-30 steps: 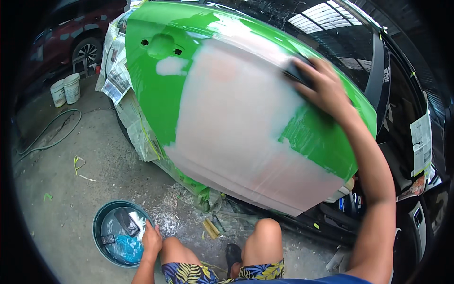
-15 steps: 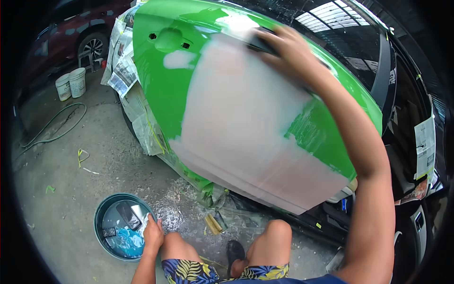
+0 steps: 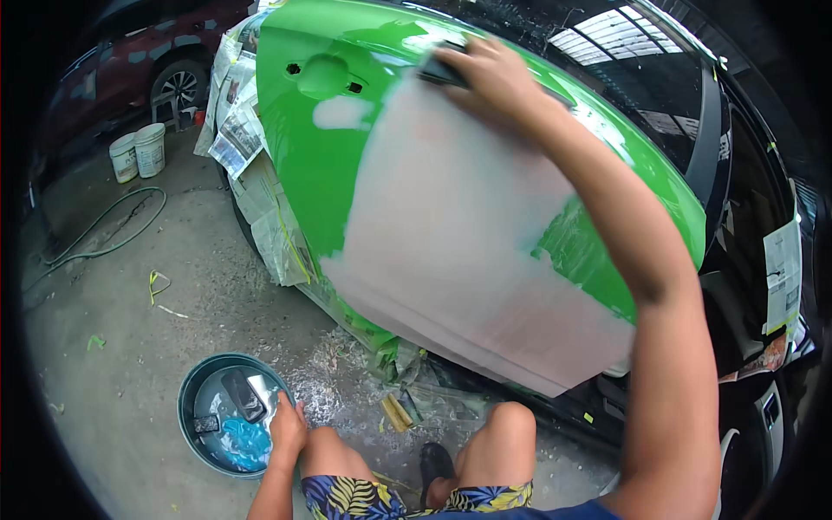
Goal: Wet sanding a car door with a sanding block and water to prepare the surface for finishing.
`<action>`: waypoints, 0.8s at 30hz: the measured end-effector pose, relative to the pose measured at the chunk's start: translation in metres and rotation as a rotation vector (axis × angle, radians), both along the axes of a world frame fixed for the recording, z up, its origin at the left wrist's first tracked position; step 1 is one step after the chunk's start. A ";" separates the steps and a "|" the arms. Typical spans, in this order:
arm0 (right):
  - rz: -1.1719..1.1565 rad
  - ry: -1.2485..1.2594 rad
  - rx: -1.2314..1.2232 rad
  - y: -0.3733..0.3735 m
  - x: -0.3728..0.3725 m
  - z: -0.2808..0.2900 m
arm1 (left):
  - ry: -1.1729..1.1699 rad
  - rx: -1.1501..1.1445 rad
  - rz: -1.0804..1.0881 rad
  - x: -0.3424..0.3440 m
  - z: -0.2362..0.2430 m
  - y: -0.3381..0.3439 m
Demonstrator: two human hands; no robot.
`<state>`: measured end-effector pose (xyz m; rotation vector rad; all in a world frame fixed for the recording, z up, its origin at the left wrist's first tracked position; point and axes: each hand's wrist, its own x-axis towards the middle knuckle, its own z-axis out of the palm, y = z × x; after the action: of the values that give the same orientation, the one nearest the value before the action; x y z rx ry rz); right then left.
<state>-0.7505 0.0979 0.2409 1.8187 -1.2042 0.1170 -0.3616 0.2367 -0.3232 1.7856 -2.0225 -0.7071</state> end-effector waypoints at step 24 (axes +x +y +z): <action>-0.022 -0.006 -0.027 -0.014 0.016 -0.005 | 0.078 -0.020 -0.006 0.005 -0.011 0.005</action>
<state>-0.7341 0.0841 0.2362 1.7826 -1.2204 0.1256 -0.3564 0.2416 -0.3338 1.7142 -1.9785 -0.7444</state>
